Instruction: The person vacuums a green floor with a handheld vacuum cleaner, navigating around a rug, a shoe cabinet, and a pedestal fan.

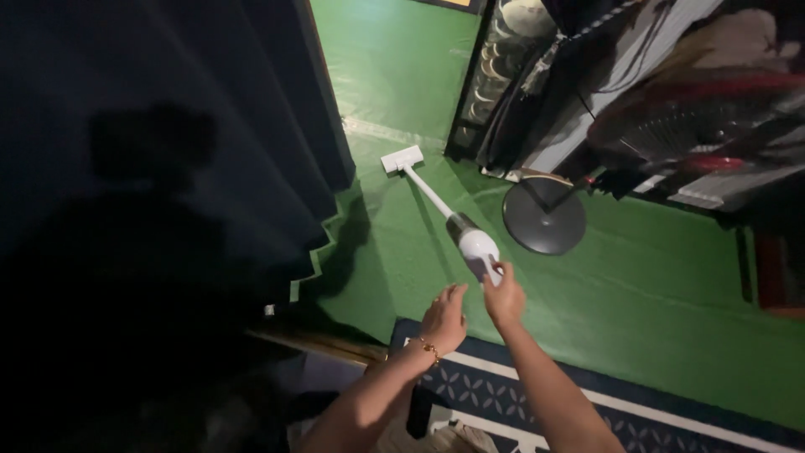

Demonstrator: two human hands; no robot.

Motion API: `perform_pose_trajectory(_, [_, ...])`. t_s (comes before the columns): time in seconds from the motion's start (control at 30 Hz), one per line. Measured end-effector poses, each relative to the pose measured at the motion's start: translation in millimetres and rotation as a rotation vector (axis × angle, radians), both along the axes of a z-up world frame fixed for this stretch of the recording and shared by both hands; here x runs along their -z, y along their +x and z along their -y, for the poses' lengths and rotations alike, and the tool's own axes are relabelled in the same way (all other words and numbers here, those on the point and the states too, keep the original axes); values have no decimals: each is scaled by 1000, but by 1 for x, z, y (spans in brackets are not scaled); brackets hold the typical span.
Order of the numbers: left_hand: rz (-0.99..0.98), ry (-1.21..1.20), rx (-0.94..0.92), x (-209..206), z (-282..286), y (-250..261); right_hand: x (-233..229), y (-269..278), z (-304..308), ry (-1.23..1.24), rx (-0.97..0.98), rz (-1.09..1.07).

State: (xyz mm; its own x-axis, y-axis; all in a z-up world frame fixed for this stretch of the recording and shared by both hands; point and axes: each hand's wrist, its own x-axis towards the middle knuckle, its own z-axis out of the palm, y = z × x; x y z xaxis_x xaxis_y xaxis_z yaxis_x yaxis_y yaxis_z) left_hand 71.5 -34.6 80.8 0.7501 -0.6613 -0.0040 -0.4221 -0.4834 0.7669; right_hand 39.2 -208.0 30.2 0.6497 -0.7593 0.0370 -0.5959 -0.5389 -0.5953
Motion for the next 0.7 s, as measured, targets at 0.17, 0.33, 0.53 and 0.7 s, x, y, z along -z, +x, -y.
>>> perform_pose_trajectory(0.17, [-134,39,81,-10,12,-57,-13,-130,0,75,79,-154])
perform_pose_trajectory(0.33, [-123,94,218,-10,28,-122,-35,-269,-36,-10,183,-204])
perform_pose_trajectory(0.53, [-336,322,487,4,35,-182,-63,-332,-96,167,348,-270])
perform_pose_trajectory(0.7, [-240,355,412,9,26,-168,-55,-305,-118,214,355,-164])
